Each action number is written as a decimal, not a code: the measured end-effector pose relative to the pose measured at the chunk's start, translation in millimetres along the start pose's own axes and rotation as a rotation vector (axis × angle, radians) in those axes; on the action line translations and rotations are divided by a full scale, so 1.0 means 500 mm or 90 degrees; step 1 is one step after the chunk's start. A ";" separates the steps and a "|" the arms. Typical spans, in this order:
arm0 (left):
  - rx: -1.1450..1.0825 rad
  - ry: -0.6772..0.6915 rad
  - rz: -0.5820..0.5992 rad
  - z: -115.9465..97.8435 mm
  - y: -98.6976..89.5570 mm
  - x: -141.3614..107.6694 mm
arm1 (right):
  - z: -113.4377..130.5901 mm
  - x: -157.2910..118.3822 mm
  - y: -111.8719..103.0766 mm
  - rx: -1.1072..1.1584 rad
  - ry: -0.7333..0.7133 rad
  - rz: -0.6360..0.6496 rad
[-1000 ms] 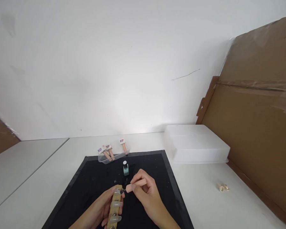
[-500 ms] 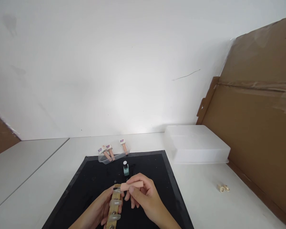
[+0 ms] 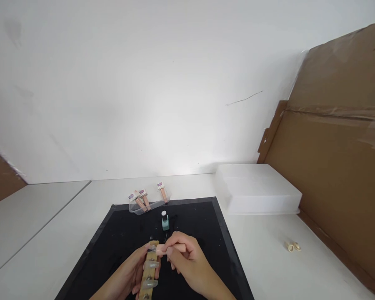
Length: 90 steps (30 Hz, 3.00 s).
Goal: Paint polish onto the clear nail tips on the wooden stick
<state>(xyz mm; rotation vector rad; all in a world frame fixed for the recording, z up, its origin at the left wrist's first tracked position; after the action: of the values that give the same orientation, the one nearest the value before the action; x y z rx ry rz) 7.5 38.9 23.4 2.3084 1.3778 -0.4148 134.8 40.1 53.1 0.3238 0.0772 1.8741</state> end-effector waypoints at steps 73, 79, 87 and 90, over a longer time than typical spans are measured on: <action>-0.050 0.028 -0.066 0.010 -0.023 0.008 | 0.058 -0.011 0.001 -0.308 -0.310 -0.084; -0.049 0.024 -0.071 0.013 -0.028 0.009 | 0.061 -0.010 -0.002 -0.275 -0.296 -0.102; -0.021 0.045 -0.040 0.004 -0.021 -0.001 | 0.037 -0.011 -0.021 -0.099 -0.166 -0.128; -0.016 0.047 -0.025 0.000 -0.015 -0.002 | 0.042 -0.009 -0.015 -0.092 -0.174 -0.095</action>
<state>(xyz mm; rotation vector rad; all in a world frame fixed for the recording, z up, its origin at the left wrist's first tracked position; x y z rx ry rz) 0.5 41.3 22.4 2.3006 1.4577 -0.3254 148.3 35.7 70.7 0.4582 -0.2143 1.6625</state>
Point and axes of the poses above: each hand's wrist, its own x-axis towards the middle knuckle, its own y-axis out of the palm, z = x × y, the point moved 5 cm from there along x, towards the middle knuckle, and after that the axes turned 3 degrees about x, right-handed, at the moved point
